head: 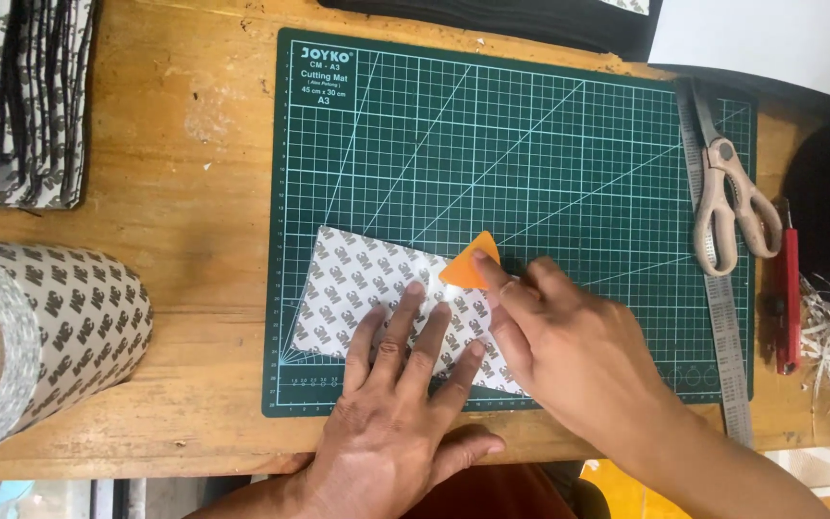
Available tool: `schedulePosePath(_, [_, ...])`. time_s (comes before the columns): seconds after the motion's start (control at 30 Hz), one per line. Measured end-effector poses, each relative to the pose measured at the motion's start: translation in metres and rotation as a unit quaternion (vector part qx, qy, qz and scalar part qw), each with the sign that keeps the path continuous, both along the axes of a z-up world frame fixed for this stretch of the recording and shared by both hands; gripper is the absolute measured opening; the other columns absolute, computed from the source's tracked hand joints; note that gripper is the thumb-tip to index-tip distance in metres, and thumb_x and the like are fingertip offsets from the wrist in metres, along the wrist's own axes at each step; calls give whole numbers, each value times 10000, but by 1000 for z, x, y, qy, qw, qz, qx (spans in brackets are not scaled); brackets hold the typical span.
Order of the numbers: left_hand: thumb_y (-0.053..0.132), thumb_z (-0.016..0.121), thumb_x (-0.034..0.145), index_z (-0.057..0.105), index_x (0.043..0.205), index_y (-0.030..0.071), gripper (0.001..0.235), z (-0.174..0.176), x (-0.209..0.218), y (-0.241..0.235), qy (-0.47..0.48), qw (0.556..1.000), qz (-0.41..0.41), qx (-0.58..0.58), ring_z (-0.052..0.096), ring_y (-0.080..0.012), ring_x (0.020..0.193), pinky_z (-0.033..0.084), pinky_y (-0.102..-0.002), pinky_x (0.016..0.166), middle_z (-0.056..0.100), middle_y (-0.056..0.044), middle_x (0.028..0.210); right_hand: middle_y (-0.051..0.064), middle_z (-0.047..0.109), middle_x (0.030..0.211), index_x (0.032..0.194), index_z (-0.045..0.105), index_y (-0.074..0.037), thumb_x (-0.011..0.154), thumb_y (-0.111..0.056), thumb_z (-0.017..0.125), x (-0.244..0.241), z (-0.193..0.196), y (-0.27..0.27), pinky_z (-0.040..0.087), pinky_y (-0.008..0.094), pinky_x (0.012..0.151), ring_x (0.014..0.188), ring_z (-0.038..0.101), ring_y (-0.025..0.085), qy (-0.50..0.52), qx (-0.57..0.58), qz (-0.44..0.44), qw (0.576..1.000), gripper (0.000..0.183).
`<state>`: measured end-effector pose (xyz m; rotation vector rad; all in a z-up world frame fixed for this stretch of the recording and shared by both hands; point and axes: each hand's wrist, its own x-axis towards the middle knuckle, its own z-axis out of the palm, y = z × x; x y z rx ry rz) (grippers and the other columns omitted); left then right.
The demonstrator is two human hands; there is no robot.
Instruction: The person applies double-sided adhesive tape to a rectangular piece of black fabric on a green cutting mat. They smooth the tape with their hands and an orange plastic scraper, then use a metal ruler and a red utility knife to trim the excess tape along the fabric's edge.
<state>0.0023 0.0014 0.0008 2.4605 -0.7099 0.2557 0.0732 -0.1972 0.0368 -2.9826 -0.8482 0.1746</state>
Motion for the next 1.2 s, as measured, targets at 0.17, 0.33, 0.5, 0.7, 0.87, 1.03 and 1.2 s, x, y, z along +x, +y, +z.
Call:
schedulePosePath(0.17, [671,540,978,612,1366,61,727,2,1,1,10,1000,2,-7,327,-516,1478,331,-702,1158,428,-272,1494,87,651,1063,1484,552,-216,980,-322,598,-16,-8,-1,564,363,360,464,620,195,-27,25,17,999,517])
schedulePosePath(0.33, [686,628,929,654,1316,56,739,-4,-1,-1,14,1000,4,-7,410,-489,1387,314,-725,1160,491,-207,1322,156,660,1093,1562,436,-156,1009,-331,545,1,-5,14,510,316,273,459,637,154,-19,-51,49,997,591])
schedulePosePath(0.5, [673,665,910,664,1297,49,735,0,0,-2,15,1000,8,-13,403,-495,1391,312,-727,1162,484,-221,1315,188,653,1129,1561,442,-170,1034,-350,486,19,0,26,564,356,269,412,669,180,18,-64,46,997,559])
schedulePosePath(0.7, [602,760,912,593,1363,56,728,-3,-2,-1,13,1000,2,-24,380,-532,1412,311,-765,1162,458,-246,1339,84,570,992,1547,475,-235,982,-308,631,8,2,-13,540,341,347,565,588,164,-47,-47,79,995,590])
schedulePosePath(0.87, [618,708,941,560,1398,71,728,-4,-2,-3,3,1000,-5,-1,382,-522,1412,305,-761,1172,462,-244,1344,62,515,950,1510,524,-219,753,-74,719,-3,8,-45,563,408,491,735,571,253,-54,-119,88,988,795])
schedulePosePath(1.03, [640,711,920,623,1343,85,704,-5,-1,-3,3,1000,6,0,392,-499,1405,307,-749,1168,476,-235,1342,38,585,1016,1472,554,-309,849,-222,651,-13,-2,-77,577,406,512,782,614,246,-50,-153,59,985,636])
schedulePosePath(1.2, [627,687,944,592,1377,79,704,-3,-1,-1,0,1000,-2,2,398,-516,1407,297,-749,1173,495,-241,1348,-26,531,1159,1517,450,-340,905,-269,544,-16,11,-90,605,438,659,982,581,222,74,-188,-71,977,622])
